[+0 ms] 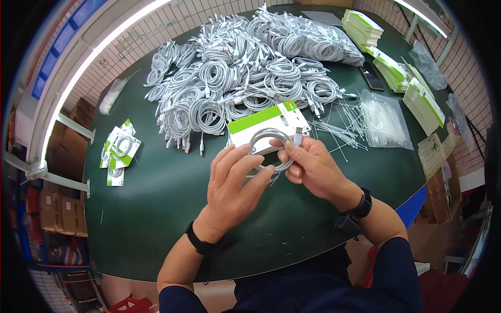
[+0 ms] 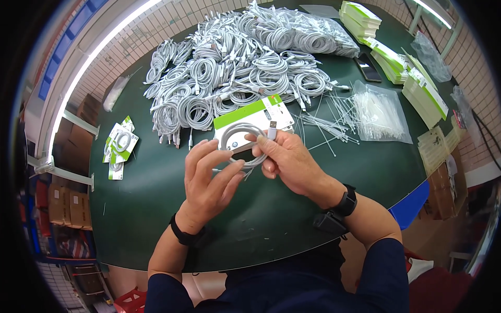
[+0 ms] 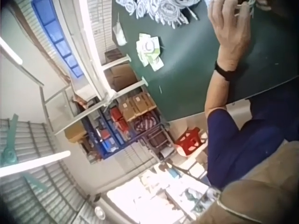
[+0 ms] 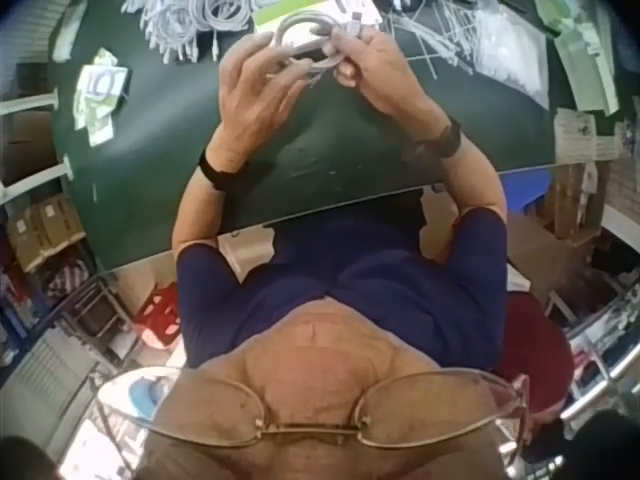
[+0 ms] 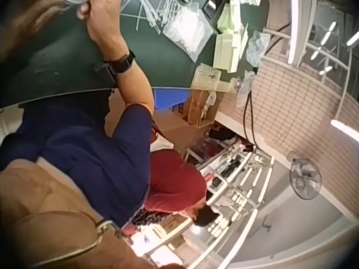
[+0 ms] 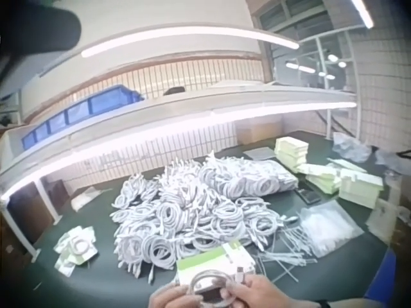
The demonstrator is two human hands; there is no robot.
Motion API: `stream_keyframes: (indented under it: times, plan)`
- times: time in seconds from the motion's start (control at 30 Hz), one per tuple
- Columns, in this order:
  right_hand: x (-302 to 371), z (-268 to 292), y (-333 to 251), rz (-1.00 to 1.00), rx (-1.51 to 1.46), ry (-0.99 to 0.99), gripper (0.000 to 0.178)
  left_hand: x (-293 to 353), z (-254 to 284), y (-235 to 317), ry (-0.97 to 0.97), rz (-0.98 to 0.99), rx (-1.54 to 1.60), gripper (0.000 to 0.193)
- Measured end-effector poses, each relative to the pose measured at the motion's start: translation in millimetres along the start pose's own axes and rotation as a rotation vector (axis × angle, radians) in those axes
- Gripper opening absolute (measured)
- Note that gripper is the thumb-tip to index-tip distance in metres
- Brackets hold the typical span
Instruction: The person picks up a coiled cable and a cardboard backing, fits the cable into the backing, and secures it by threading a zip tie through the holes and pulling it tight. They then repeat the process with another cable and backing.
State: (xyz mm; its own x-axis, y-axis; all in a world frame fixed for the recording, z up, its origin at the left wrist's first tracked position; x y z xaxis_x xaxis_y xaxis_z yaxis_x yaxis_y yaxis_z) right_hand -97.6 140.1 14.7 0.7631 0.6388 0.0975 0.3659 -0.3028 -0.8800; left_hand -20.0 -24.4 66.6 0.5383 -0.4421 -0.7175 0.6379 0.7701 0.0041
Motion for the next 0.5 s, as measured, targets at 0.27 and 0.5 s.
stream_keyframes:
  times: [0.27, 0.5]
  plan:
    - [1, 10, -16, 0.279, -0.263, 0.088, 0.04, 21, -20, 0, -0.281, 0.917, 0.859, 0.031]
    - [3, -11, 14, 0.147, 0.009, 0.12, 0.044, 20, -49, -19, 0.27, 1.299, 1.549, 0.048]
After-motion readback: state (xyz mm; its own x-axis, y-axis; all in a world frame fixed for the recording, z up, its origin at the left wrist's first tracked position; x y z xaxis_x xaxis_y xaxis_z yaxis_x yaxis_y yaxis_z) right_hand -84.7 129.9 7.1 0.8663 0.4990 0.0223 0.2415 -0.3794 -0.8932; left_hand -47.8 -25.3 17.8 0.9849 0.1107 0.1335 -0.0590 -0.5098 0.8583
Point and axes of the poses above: each hand's wrist, its own x-axis away from the middle knuckle, its own z-axis out of the back of the hand, y = z × x, the point moved 4 cm from there along -x, towards the middle knuckle, and after that the axes turned 1 degree about -y, right-handed, at the moved point
